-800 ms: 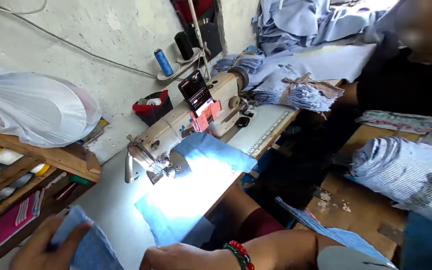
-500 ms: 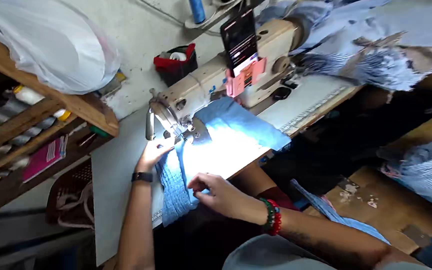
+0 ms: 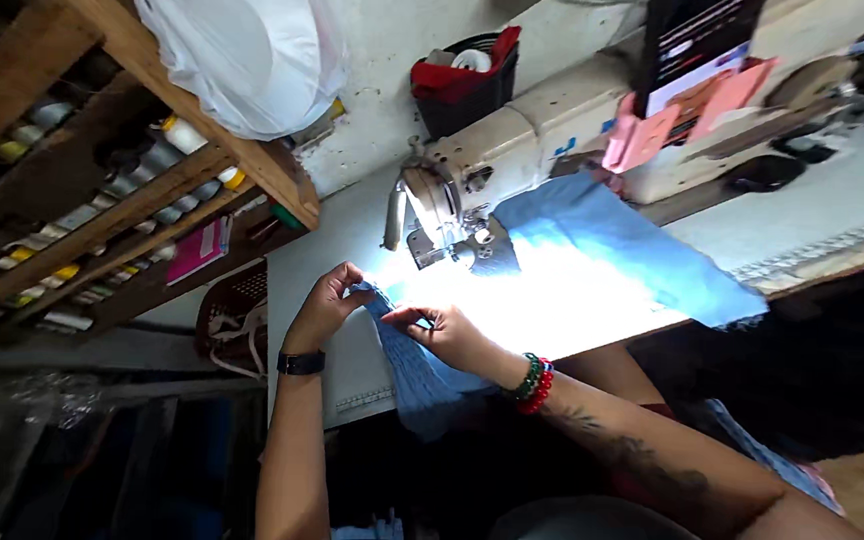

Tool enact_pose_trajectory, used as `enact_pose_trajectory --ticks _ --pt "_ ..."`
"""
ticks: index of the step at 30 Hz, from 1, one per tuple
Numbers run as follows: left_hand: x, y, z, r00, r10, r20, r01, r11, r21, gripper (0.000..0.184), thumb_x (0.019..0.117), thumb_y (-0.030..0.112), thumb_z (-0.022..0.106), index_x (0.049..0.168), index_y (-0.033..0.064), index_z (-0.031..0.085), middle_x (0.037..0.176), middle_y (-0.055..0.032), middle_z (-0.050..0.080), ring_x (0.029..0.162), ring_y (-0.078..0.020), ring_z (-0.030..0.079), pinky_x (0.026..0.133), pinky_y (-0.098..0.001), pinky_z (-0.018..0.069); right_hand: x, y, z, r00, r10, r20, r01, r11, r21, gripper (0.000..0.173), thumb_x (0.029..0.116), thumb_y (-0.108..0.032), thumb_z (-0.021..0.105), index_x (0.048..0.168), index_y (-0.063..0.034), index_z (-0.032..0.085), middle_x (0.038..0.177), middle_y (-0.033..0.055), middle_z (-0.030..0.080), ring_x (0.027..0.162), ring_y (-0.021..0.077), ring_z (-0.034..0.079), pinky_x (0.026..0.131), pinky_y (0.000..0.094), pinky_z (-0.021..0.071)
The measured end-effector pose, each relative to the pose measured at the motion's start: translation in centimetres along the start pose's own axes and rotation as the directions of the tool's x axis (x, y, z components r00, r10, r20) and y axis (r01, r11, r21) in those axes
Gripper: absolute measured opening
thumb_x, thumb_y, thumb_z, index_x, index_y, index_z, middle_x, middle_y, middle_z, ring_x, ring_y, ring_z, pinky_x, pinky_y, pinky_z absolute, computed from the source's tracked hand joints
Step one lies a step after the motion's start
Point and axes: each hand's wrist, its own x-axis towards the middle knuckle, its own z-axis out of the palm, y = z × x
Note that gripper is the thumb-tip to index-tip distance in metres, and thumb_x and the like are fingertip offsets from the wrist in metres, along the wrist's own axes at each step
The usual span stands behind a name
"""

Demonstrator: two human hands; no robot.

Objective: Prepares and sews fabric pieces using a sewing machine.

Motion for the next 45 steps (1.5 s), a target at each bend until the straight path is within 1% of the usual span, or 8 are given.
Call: enact_pose_trajectory --ticks 9,19,25,29,32,38,42,45 --pt "-3.5 0.6 -0.3 0.994 0.013 -0.111 0.006 0.985 0.173 0.013 0.0901 0.008 0.075 0.100 0.0006 0.071 0.095 -0.0032 0.072 0.091 -0.0056 0.068 0.089 -0.0286 0.0570 -1.0 -0.3 3.4 0.984 -0.160 -0.078 0.151 0.982 -0.118 0.025 0.0993 -0.011 0.059 0.118 -0.0086 0.076 0.127 0.0117 0.065 0.109 0.0100 0.064 0.092 0.0232 0.0546" --pt "-3.1 2.8 -3.2 0.988 -0.006 -0.153 0.054 0.948 0.313 0.011 0.0974 0.010 0.067 0.105 0.0043 0.074 0.106 -0.0031 0.071 0.094 -0.0060 0.067 0.086 -0.0299 0.0570 -5.9 -4.5 3.5 0.888 -0.073 0.454 0.061 0.997 0.039 0.029 0.0994 -0.007 0.061 0.126 -0.0003 0.069 0.108 0.0174 0.072 0.094 0.0210 0.069 0.086 0.0379 0.0563" --pt "4.5 0.1 5.9 0.997 0.080 0.003 -0.078 0.967 0.243 0.008 0.0922 0.007 0.071 0.096 -0.0004 0.072 0.093 -0.0103 0.070 0.080 -0.0147 0.067 0.075 -0.0362 0.0576 -10.1 -7.3 -2.7 0.971 0.026 0.239 0.019 0.983 -0.182 0.032 0.1013 -0.016 0.060 0.131 -0.0057 0.067 0.094 0.0091 0.073 0.076 0.0105 0.066 0.071 0.0273 0.0552" --pt "8.5 -5.1 12.1 0.995 -0.064 0.080 0.042 0.966 0.257 0.017 0.0971 0.019 0.070 0.095 0.0029 0.073 0.095 -0.0105 0.070 0.091 -0.0204 0.066 0.086 -0.0444 0.0535 -11.7 -4.2 -7.3 0.847 0.430 0.313 -0.261 0.848 -0.461 0.037 0.1082 -0.023 0.050 0.142 -0.0129 0.061 0.104 0.0137 0.072 0.090 0.0257 0.069 0.084 0.0477 0.0548" --pt "8.7 -4.6 12.2 0.996 -0.066 0.057 0.052 0.977 0.206 0.016 0.0964 0.020 0.071 0.096 0.0034 0.073 0.096 -0.0076 0.070 0.091 -0.0153 0.065 0.086 -0.0384 0.0530 -11.4 -4.0 -8.9 0.842 0.476 0.253 -0.276 0.783 -0.557 0.031 0.1069 -0.031 0.051 0.125 -0.0161 0.072 0.092 0.0111 0.073 0.085 0.0291 0.070 0.077 0.0551 0.0536" --pt "4.9 -3.1 10.2 0.984 0.176 -0.038 -0.179 0.978 -0.109 0.011 0.0933 0.002 0.064 0.100 -0.0004 0.073 0.100 -0.0039 0.074 0.096 -0.0088 0.070 0.089 -0.0309 0.0591 -3.8 0.6 -9.5 0.996 -0.041 -0.084 -0.001 0.889 -0.458 0.022 0.1008 -0.022 0.060 0.112 -0.0142 0.078 0.110 0.0046 0.074 0.103 0.0158 0.069 0.089 0.0413 0.0575" --pt "1.8 -0.3 8.6 0.982 0.166 -0.091 -0.172 0.983 -0.060 0.008 0.0922 0.003 0.066 0.097 0.0029 0.073 0.091 0.0057 0.075 0.086 0.0013 0.070 0.080 -0.0219 0.0598 -3.2 -0.5 -7.5 0.999 0.003 -0.033 -0.001 0.998 0.062 0.019 0.0987 -0.008 0.061 0.109 0.0003 0.074 0.102 0.0039 0.074 0.090 -0.0039 0.065 0.084 0.0148 0.0525" --pt "1.5 1.9 7.5 0.990 0.131 0.044 -0.134 0.989 0.069 0.011 0.0946 0.012 0.067 0.096 0.0037 0.073 0.087 0.0065 0.072 0.080 0.0048 0.066 0.075 -0.0170 0.0570 -4.7 -2.3 -6.3 0.997 0.010 -0.072 -0.009 1.000 0.020 0.017 0.0980 -0.013 0.064 0.106 -0.0036 0.077 0.096 0.0027 0.071 0.082 -0.0036 0.061 0.075 0.0115 0.0506"
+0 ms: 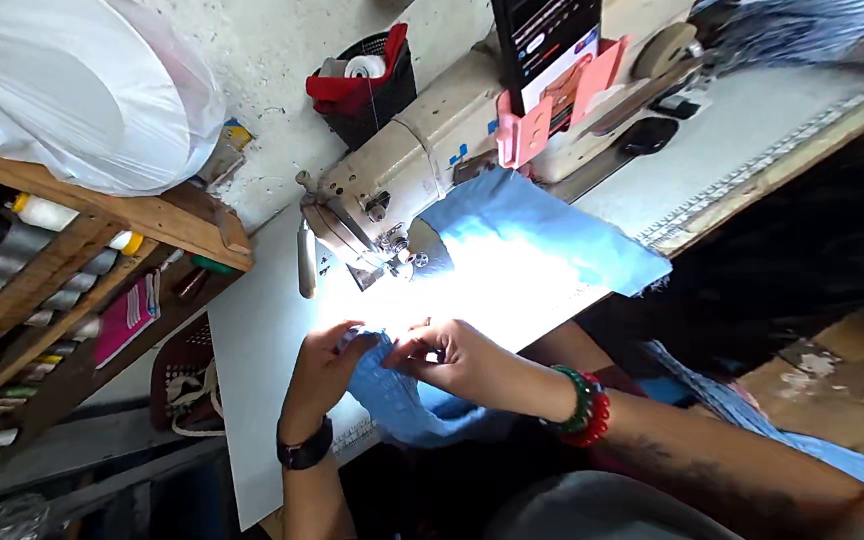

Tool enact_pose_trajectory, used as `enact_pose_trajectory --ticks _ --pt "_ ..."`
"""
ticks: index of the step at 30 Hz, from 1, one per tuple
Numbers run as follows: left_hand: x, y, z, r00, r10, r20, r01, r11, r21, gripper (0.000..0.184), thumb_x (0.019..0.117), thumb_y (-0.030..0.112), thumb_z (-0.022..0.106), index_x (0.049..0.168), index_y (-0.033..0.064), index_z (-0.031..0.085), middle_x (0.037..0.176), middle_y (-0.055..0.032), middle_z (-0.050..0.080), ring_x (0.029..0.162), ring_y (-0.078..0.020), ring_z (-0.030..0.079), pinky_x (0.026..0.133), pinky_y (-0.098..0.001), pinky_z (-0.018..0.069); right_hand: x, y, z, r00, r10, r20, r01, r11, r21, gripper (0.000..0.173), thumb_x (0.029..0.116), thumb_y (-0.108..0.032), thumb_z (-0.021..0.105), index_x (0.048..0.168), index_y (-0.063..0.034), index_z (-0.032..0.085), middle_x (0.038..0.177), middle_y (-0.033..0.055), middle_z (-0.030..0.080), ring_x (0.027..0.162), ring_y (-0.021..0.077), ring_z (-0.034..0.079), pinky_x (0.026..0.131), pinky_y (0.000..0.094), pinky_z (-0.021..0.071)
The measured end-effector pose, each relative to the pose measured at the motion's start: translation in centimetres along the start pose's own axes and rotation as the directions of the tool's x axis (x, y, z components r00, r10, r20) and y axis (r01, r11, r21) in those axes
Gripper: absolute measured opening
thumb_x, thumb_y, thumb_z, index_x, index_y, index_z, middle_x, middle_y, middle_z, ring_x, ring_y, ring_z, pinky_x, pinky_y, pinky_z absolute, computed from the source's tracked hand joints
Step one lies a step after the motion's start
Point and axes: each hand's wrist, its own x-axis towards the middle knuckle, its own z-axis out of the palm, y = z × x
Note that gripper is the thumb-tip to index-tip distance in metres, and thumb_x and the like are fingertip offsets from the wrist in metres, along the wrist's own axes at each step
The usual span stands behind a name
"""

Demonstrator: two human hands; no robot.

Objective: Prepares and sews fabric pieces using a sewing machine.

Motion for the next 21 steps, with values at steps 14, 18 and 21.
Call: enact_pose_trajectory --ticks 14,18,21 --pt "4.4 -5.9 5.5 0.926 -0.370 0.081 0.359 0.926 0.116 0.017 0.0960 0.025 0.070 0.094 0.0083 0.072 0.079 0.0031 0.066 0.072 -0.0037 0.061 0.071 -0.0263 0.0511 0.8 4.8 -2.0 0.947 0.320 -0.023 -0.300 0.860 -0.413 0.024 0.0999 -0.016 0.055 0.113 -0.0044 0.072 0.100 0.0115 0.071 0.093 0.0204 0.067 0.084 0.0396 0.0541" --pt "4.3 -6.2 5.3 0.931 -0.356 0.079 0.355 0.935 0.025 0.011 0.0977 0.018 0.068 0.096 0.0075 0.070 0.076 0.0047 0.064 0.067 -0.0007 0.058 0.066 -0.0209 0.0491 0.4 5.3 -1.9 0.966 0.247 -0.081 -0.260 0.906 -0.336 0.015 0.0953 -0.014 0.060 0.102 -0.0052 0.070 0.088 0.0079 0.067 0.082 0.0148 0.063 0.074 0.0342 0.0522" --pt "4.5 -6.1 4.8 0.922 -0.362 0.141 0.368 0.929 -0.022 0.008 0.0991 0.013 0.064 0.097 0.0065 0.066 0.075 0.0040 0.060 0.067 -0.0015 0.055 0.063 -0.0205 0.0462 0.3 5.0 -2.3 0.949 0.309 -0.058 -0.312 0.907 -0.284 0.021 0.0934 -0.014 0.064 0.109 -0.0029 0.071 0.095 0.0109 0.070 0.086 0.0173 0.065 0.078 0.0370 0.0533"
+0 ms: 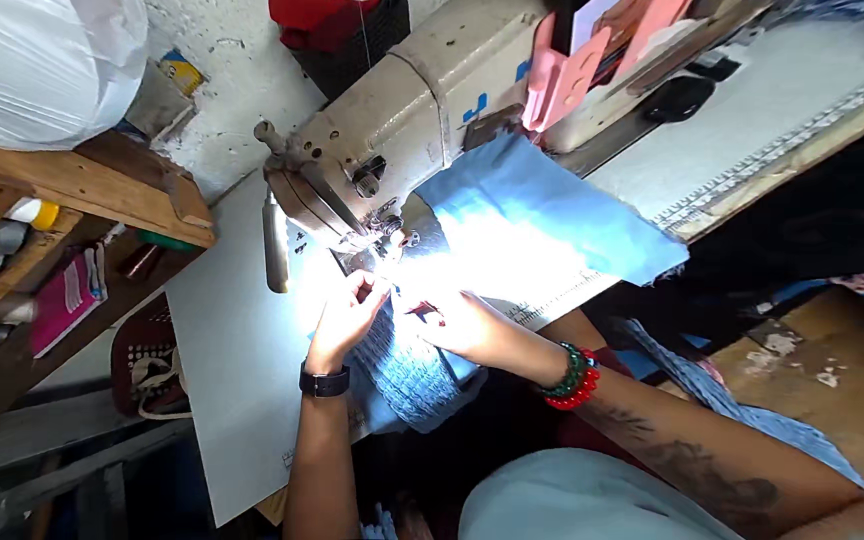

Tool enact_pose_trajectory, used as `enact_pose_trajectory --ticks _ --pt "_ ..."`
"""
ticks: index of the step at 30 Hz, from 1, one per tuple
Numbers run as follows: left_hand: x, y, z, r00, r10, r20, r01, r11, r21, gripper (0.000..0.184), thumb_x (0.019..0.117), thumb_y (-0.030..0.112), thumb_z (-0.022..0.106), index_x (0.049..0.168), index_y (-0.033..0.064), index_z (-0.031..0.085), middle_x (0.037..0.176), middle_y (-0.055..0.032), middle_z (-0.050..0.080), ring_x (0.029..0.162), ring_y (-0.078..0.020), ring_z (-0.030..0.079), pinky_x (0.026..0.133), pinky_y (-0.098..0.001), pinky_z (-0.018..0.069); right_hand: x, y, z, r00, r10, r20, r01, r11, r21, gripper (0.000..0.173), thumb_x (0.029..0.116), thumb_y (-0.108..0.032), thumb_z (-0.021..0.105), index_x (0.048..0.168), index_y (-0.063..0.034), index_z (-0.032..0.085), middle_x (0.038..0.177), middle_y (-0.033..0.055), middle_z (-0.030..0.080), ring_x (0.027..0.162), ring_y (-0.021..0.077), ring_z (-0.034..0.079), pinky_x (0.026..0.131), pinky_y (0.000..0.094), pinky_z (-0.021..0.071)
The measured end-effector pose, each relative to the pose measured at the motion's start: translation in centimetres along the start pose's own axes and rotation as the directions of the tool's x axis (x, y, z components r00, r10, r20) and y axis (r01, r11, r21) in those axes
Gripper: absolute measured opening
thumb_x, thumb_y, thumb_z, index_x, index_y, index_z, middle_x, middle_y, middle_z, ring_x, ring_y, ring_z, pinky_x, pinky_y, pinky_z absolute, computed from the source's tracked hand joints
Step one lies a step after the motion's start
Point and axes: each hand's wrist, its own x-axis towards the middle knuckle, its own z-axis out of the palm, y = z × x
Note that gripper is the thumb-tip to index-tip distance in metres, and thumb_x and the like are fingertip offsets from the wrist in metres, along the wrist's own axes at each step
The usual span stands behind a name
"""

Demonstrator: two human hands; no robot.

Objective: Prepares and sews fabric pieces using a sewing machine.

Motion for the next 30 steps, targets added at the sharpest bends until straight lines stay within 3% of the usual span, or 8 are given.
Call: enact_pose_trajectory --ticks 4,7,11,16,20,23,30 --pt "0.3 0.5 -0.1 0.999 0.033 -0.029 -0.034 0.998 -0.044 0.003 0.0986 0.006 0.062 0.096 0.0057 0.064 0.076 0.0035 0.059 0.067 -0.0012 0.055 0.063 -0.0180 0.0469 -0.1 0.7 -0.1 0.999 -0.051 0.019 0.050 0.998 0.046 0.023 0.0924 -0.018 0.065 0.112 -0.0083 0.073 0.096 0.0052 0.070 0.080 0.0095 0.062 0.073 0.0298 0.0526" --pt "0.6 0.8 0.4 0.994 -0.016 -0.107 0.023 0.997 0.070 0.005 0.0979 0.010 0.066 0.095 0.0061 0.066 0.075 0.0035 0.061 0.065 -0.0017 0.055 0.063 -0.0196 0.0467 -0.1 0.4 -0.2 0.999 -0.026 0.044 0.026 1.000 0.009 0.024 0.0938 -0.018 0.062 0.113 -0.0073 0.072 0.092 0.0059 0.068 0.077 0.0109 0.059 0.071 0.0310 0.0504" --pt "0.7 0.9 0.8 0.987 -0.075 -0.143 0.100 0.978 0.182 0.009 0.0970 0.016 0.068 0.094 0.0078 0.068 0.075 0.0027 0.063 0.068 -0.0043 0.058 0.065 -0.0255 0.0490 -0.2 0.5 0.3 0.997 -0.071 -0.018 0.070 0.996 -0.046 0.021 0.0954 -0.018 0.058 0.105 -0.0063 0.072 0.082 0.0052 0.064 0.071 0.0119 0.057 0.066 0.0308 0.0488" --pt "0.8 1.0 1.0 0.980 -0.103 -0.171 0.141 0.964 0.226 0.011 0.0971 0.019 0.069 0.092 0.0091 0.069 0.072 0.0028 0.061 0.063 -0.0061 0.056 0.062 -0.0277 0.0474 -0.3 0.3 0.3 0.998 -0.063 -0.031 0.061 0.995 -0.075 0.023 0.1000 -0.017 0.055 0.110 -0.0035 0.071 0.095 0.0096 0.069 0.087 0.0160 0.065 0.080 0.0338 0.0540" --pt "1.0 1.0 1.0 0.979 -0.106 -0.175 0.144 0.964 0.223 0.011 0.0971 0.018 0.069 0.092 0.0090 0.068 0.070 0.0028 0.060 0.061 -0.0062 0.055 0.060 -0.0269 0.0463 -0.4 0.1 0.3 0.999 -0.016 -0.037 0.014 0.997 -0.069 0.026 0.1018 -0.019 0.053 0.109 -0.0026 0.071 0.095 0.0110 0.069 0.090 0.0190 0.065 0.082 0.0372 0.0532" --pt "1.0 1.0 1.0 0.976 -0.114 -0.185 0.152 0.966 0.208 0.009 0.0976 0.017 0.068 0.093 0.0090 0.068 0.069 0.0033 0.060 0.060 -0.0056 0.055 0.059 -0.0258 0.0462 -0.5 0.2 0.5 0.999 -0.006 -0.052 0.003 0.998 -0.070 0.024 0.1011 -0.019 0.053 0.105 -0.0033 0.071 0.089 0.0094 0.067 0.085 0.0171 0.064 0.077 0.0351 0.0525" --pt "1.2 0.8 1.2 0.975 -0.092 -0.200 0.146 0.951 0.272 0.011 0.0975 0.018 0.065 0.095 0.0075 0.068 0.071 0.0011 0.062 0.063 -0.0094 0.057 0.062 -0.0325 0.0486 -0.4 -0.2 0.4 0.998 0.018 -0.059 -0.024 0.994 -0.108 0.027 0.1017 -0.019 0.052 0.107 -0.0010 0.072 0.095 0.0141 0.069 0.094 0.0238 0.066 0.086 0.0409 0.0533"
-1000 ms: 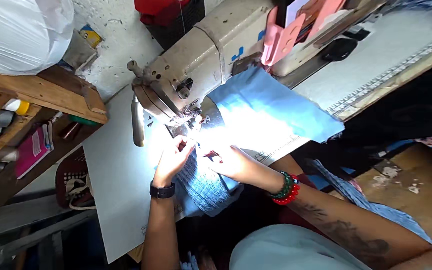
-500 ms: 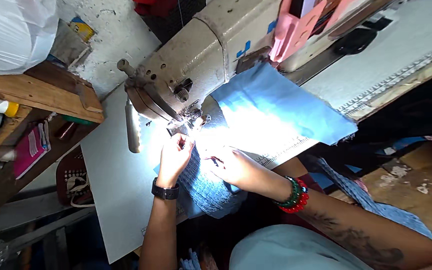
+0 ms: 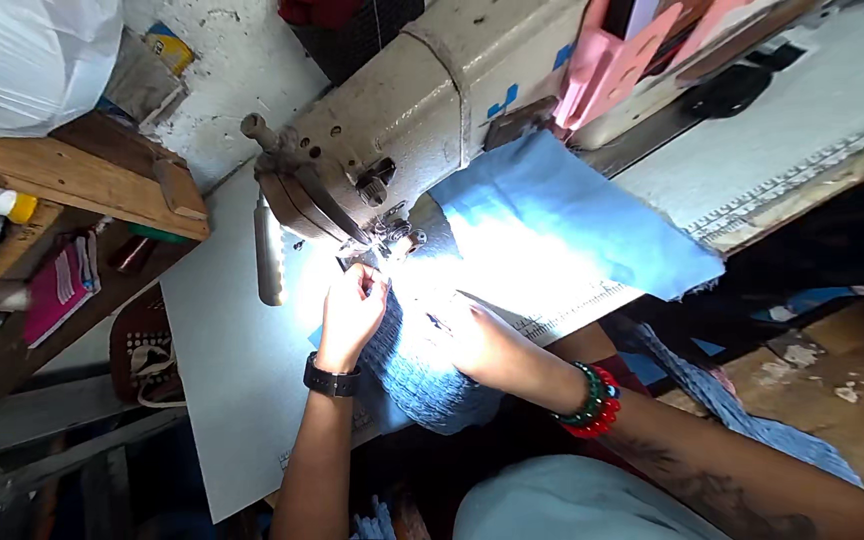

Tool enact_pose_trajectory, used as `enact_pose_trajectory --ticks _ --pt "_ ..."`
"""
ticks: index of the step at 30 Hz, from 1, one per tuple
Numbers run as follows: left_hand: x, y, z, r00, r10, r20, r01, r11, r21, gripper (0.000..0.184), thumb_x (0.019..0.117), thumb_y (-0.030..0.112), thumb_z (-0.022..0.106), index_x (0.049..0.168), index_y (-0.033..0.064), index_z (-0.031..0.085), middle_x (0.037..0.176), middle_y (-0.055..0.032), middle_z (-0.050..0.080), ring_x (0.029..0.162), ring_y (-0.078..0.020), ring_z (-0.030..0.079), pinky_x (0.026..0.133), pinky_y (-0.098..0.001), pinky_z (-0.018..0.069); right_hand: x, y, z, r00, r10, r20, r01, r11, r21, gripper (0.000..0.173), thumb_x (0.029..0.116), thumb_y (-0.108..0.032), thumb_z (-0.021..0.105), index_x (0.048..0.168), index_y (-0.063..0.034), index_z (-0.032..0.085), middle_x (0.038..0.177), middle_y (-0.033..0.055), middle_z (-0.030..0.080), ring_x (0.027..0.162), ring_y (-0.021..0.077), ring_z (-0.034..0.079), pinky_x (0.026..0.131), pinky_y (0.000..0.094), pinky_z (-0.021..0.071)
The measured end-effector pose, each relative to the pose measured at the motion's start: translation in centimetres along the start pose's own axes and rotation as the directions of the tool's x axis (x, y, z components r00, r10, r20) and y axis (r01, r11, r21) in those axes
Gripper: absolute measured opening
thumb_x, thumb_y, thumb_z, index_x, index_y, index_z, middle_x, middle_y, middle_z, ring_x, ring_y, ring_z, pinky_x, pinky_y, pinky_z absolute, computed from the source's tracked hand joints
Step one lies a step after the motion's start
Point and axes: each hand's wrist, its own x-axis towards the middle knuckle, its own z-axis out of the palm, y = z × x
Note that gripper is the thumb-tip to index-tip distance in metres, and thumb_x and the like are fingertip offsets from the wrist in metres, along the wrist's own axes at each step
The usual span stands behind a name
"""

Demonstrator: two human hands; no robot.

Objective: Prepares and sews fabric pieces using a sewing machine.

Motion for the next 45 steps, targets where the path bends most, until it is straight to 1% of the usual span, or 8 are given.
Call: enact_pose_trajectory --ticks 13,17,21,25,29,35,42,45 --pt "-0.1 0.9 -1.5 0.995 -0.063 0.082 0.065 0.998 -0.025 0.012 0.0959 0.016 0.071 0.090 0.0069 0.067 0.068 -0.0024 0.057 0.058 -0.0120 0.051 0.057 -0.0316 0.0429 0.3 -2.6 -0.7 0.970 -0.061 0.233 0.187 0.803 -0.566 0.037 0.1033 -0.009 0.051 0.138 -0.0033 0.061 0.128 0.0202 0.065 0.091 0.0340 0.071 0.072 0.0459 0.0586" --pt "-0.1 0.8 -1.8 0.992 -0.064 0.105 0.069 0.996 -0.048 0.014 0.0954 0.016 0.070 0.086 0.0068 0.065 0.065 -0.0037 0.055 0.056 -0.0138 0.049 0.054 -0.0328 0.0409 0.8 -2.0 -1.2 0.923 -0.268 0.276 0.384 0.675 -0.630 0.015 0.0958 -0.003 0.056 0.102 -0.0015 0.070 0.090 0.0141 0.067 0.079 0.0285 0.067 0.064 0.0419 0.0540" --pt "0.5 -0.2 -1.3 0.996 -0.031 0.084 0.037 0.997 -0.069 0.013 0.0931 0.016 0.073 0.089 0.0048 0.067 0.068 -0.0054 0.059 0.061 -0.0158 0.054 0.060 -0.0365 0.0452 1.6 -1.1 -2.0 0.870 -0.384 0.309 0.491 0.623 -0.609 0.012 0.0942 -0.007 0.059 0.092 -0.0037 0.071 0.081 0.0111 0.066 0.078 0.0268 0.067 0.065 0.0421 0.0522" --pt "-2.0 0.8 0.3 0.996 0.004 -0.085 0.005 0.994 0.106 0.019 0.0995 0.020 0.064 0.106 0.0017 0.066 0.086 -0.0136 0.067 0.078 -0.0279 0.066 0.072 -0.0501 0.0551 2.6 -1.3 -2.9 0.862 -0.319 0.393 0.504 0.606 -0.615 0.022 0.0940 -0.024 0.068 0.106 -0.0052 0.072 0.094 0.0129 0.069 0.090 0.0302 0.068 0.074 0.0475 0.0543" --pt "-1.6 -1.7 2.3 0.925 0.273 -0.265 -0.251 0.961 0.114 0.015 0.1002 0.021 0.065 0.104 0.0067 0.067 0.086 -0.0061 0.066 0.077 -0.0192 0.065 0.070 -0.0412 0.0553 3.0 -0.6 -3.3 0.836 -0.384 0.391 0.548 0.593 -0.590 0.022 0.0944 -0.030 0.067 0.095 -0.0094 0.074 0.090 0.0096 0.069 0.089 0.0276 0.067 0.071 0.0457 0.0526" --pt "-1.3 -1.0 0.5 0.968 0.213 -0.130 -0.231 0.962 -0.144 0.015 0.0979 0.018 0.070 0.106 0.0075 0.063 0.073 -0.0030 0.061 0.054 -0.0122 0.054 0.051 -0.0287 0.0463 2.6 -0.4 -3.5 0.841 -0.401 0.364 0.538 0.556 -0.633 0.024 0.0955 -0.031 0.062 0.089 -0.0111 0.073 0.076 0.0069 0.064 0.071 0.0254 0.064 0.057 0.0431 0.0472" --pt "-1.1 -1.2 0.0 0.989 0.116 -0.096 -0.134 0.968 -0.212 0.012 0.0917 0.012 0.073 0.101 0.0101 0.066 0.070 -0.0012 0.060 0.051 -0.0104 0.049 0.046 -0.0247 0.0400 2.4 -0.4 -3.4 0.849 -0.357 0.389 0.528 0.551 -0.646 0.023 0.0985 -0.029 0.060 0.099 -0.0118 0.075 0.100 0.0093 0.072 0.095 0.0271 0.068 0.074 0.0444 0.0533" --pt "-1.2 -1.4 -0.1 0.987 0.139 -0.084 -0.155 0.962 -0.224 0.011 0.0932 0.011 0.071 0.103 0.0099 0.066 0.068 -0.0014 0.059 0.049 -0.0103 0.048 0.045 -0.0238 0.0385 2.7 -0.2 -3.6 0.840 -0.390 0.377 0.542 0.575 -0.613 0.027 0.0976 -0.033 0.060 0.090 -0.0108 0.073 0.080 0.0067 0.066 0.078 0.0246 0.066 0.064 0.0424 0.0490"
